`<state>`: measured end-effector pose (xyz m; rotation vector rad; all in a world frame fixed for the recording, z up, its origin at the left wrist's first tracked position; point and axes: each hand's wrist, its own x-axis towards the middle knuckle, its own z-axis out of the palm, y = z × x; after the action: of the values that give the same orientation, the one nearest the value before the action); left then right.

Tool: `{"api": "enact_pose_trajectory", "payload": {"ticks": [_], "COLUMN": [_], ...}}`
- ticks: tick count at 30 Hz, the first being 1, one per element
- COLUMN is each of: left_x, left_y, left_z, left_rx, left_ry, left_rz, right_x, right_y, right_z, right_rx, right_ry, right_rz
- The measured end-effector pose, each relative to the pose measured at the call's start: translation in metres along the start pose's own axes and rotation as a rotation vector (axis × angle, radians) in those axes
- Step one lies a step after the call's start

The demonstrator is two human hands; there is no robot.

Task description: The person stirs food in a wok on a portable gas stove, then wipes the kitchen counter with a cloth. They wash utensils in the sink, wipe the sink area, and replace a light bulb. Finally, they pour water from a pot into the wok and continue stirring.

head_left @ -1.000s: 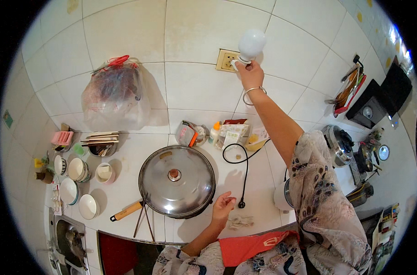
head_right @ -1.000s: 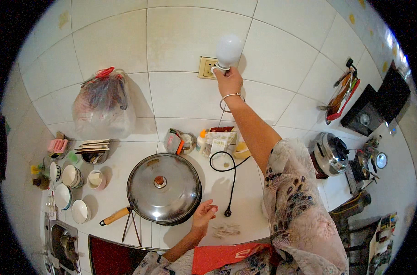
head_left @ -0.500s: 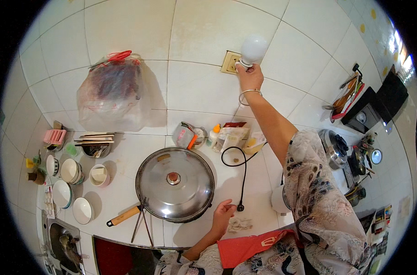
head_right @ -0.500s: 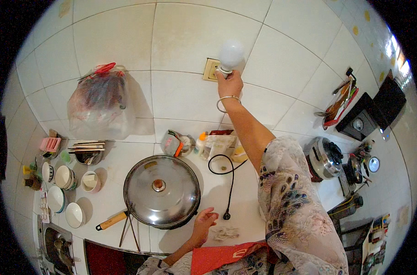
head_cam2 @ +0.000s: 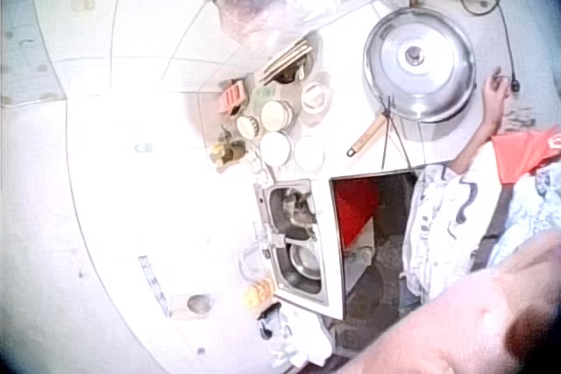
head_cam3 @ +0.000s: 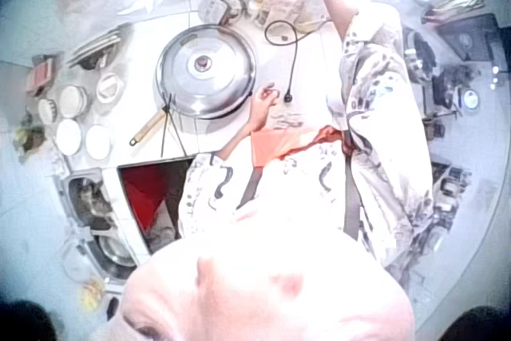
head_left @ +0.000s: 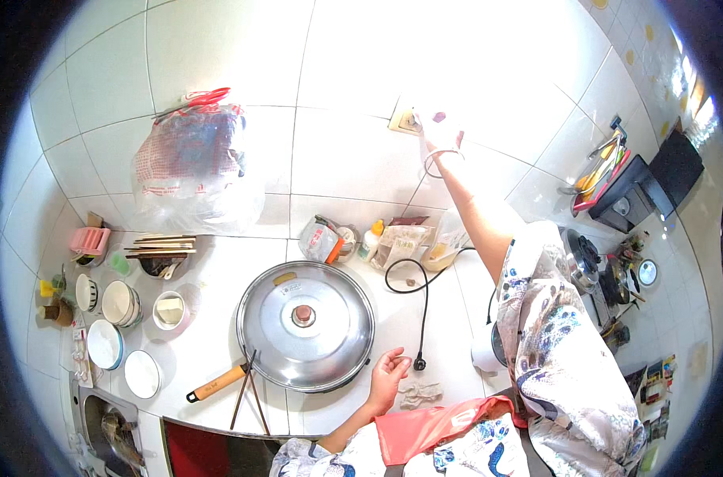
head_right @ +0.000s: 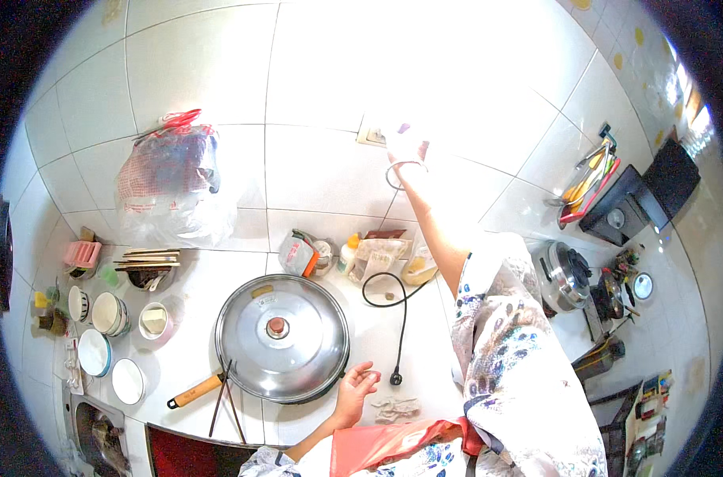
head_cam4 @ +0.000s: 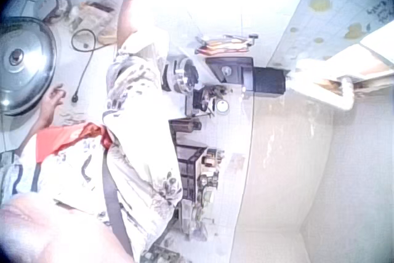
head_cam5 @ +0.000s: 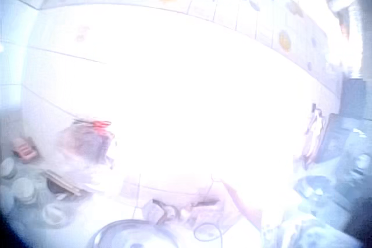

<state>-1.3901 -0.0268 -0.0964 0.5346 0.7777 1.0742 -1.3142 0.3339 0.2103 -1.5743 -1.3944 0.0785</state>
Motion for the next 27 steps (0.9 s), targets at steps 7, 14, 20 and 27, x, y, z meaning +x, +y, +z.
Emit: {"api": "enact_pose_trajectory", "payload": {"ticks": [7, 14, 20, 27], "left_x": [0.000, -0.011, -0.013, -0.011], "left_y": [0.000, 0.000, -0.001, -0.001], "left_z": [0.003, -0.001, -0.003, 0.004], "left_rx": [-0.013, 0.001, 0.010, 0.050], "left_ry": [-0.039, 0.006, 0.033, 0.046], "left_rz": [0.009, 0.009, 0.028, 0.023], "right_x": [0.014, 0.009, 0.009, -0.012], "right_y": [0.012, 0.021, 0.025, 0.028], "right_z": [0.019, 0.024, 0.015, 0.004], "right_rx": [0.068, 0.084, 0.053, 0.012], "right_ry": [0.138, 0.169, 0.006, -0.128], "right_rz": [-0.026, -0.065, 0.028, 0.002]}}
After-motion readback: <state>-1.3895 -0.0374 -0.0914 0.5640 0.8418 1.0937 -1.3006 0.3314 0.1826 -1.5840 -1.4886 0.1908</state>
